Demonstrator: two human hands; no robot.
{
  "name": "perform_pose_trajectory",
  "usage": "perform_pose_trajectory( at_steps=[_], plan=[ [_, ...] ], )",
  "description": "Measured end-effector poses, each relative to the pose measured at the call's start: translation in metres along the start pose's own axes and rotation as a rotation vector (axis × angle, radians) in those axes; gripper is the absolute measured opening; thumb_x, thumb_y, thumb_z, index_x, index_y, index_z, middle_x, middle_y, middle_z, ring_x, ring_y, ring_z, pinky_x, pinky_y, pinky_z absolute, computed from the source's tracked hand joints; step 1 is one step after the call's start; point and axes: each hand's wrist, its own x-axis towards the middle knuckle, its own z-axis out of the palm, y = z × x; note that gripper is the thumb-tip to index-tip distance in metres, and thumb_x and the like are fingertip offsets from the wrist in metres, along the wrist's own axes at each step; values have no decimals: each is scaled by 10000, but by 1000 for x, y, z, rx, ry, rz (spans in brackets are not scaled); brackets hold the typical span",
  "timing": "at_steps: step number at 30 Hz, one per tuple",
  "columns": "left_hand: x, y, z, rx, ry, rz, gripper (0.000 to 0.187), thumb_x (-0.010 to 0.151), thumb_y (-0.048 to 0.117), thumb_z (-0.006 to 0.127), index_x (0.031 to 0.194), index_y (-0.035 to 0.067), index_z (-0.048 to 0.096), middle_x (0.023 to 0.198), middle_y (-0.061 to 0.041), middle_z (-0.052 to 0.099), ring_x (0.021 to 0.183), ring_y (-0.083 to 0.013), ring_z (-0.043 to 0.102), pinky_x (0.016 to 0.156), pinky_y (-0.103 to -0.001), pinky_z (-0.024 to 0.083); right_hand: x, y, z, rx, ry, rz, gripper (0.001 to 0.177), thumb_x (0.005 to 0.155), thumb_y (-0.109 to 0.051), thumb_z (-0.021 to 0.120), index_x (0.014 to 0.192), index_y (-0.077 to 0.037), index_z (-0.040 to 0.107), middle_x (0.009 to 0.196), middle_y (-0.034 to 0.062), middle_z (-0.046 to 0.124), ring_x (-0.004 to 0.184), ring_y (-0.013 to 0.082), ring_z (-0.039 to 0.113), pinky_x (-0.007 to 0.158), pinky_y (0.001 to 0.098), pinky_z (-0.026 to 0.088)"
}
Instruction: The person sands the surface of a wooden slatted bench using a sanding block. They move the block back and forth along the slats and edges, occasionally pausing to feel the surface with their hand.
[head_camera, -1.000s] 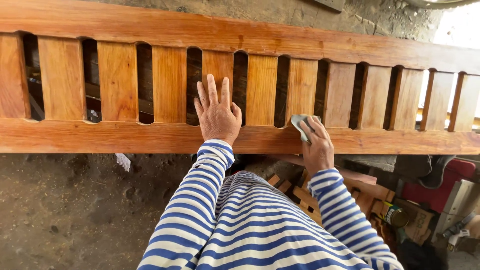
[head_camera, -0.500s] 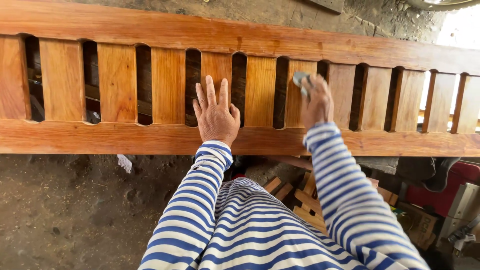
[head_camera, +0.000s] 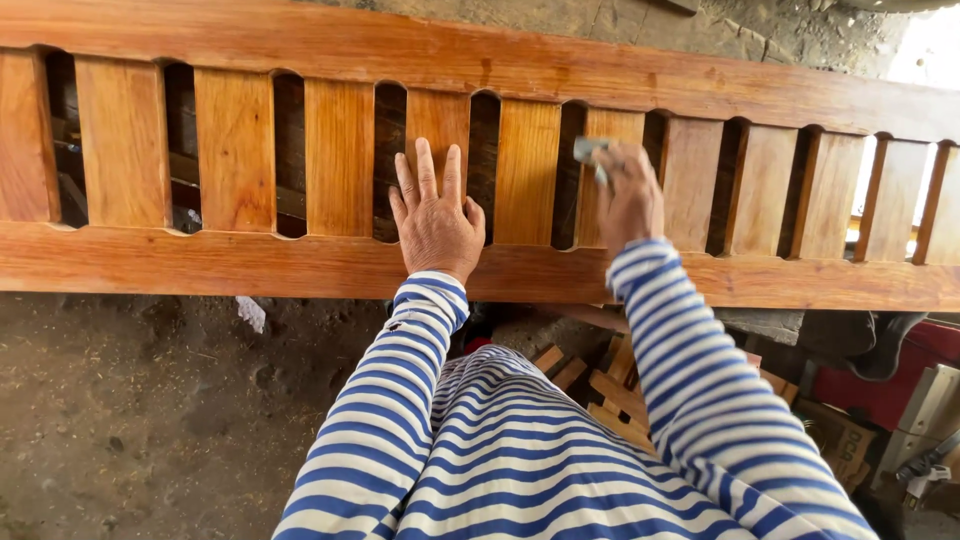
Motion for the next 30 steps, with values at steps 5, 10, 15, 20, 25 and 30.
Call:
perform_pose_trajectory(
  at_steps=[5,10,15,20,25,30],
  plan=[
    [0,-1,4,2,23,22,733,926,272,597,1610,223,338,1683,-157,153,1541,-442,148,1185,-593,300,41,-11,-16,23,-48,85,265,1016,-130,656,1271,-114,731,1266,69,614,1224,315,605,1048,426,509],
    [1,-1,4,-8,33,20,733,926,276,601,1609,224,339,1684,-151,153,1544,-434,146,1188,-593,299,-2,-70,-60,163,-120,160,267,1056,-69,564,1291,-75,693,1292,164,584,1275,385,560,1101,525,445],
    [0,-2,4,-17,37,23,726,918,268,605,1598,212,360,1676,-172,173,1535,-449,159,1177,-601,297,-54,-101,-83,118,-195,169,264,1024,-116,606,1270,-90,697,1312,125,617,1339,356,539,1109,478,471],
    [1,-1,4,-4,11,13,720,938,273,587,1612,227,338,1689,-157,134,1548,-438,129,1190,-596,288,17,-82,-60,164,-84,130,231,1068,-91,542,1229,-93,708,1195,134,620,1201,354,610,1033,482,507],
    [-1,-4,5,-16,69,42,715,900,273,622,1583,213,418,1675,-125,185,1532,-435,191,1168,-612,336,65,-63,-53,126,-48,140,202,1064,-83,600,1208,-28,731,1116,122,606,1023,293,666,816,455,581],
    [-1,-2,3,-15,4,18,711,949,268,576,1613,224,326,1689,-160,131,1551,-438,123,1192,-592,291,0,-91,-77,127,-121,100,254,1069,-89,538,1281,-76,678,1251,168,593,1265,385,566,1055,513,474]
  ],
)
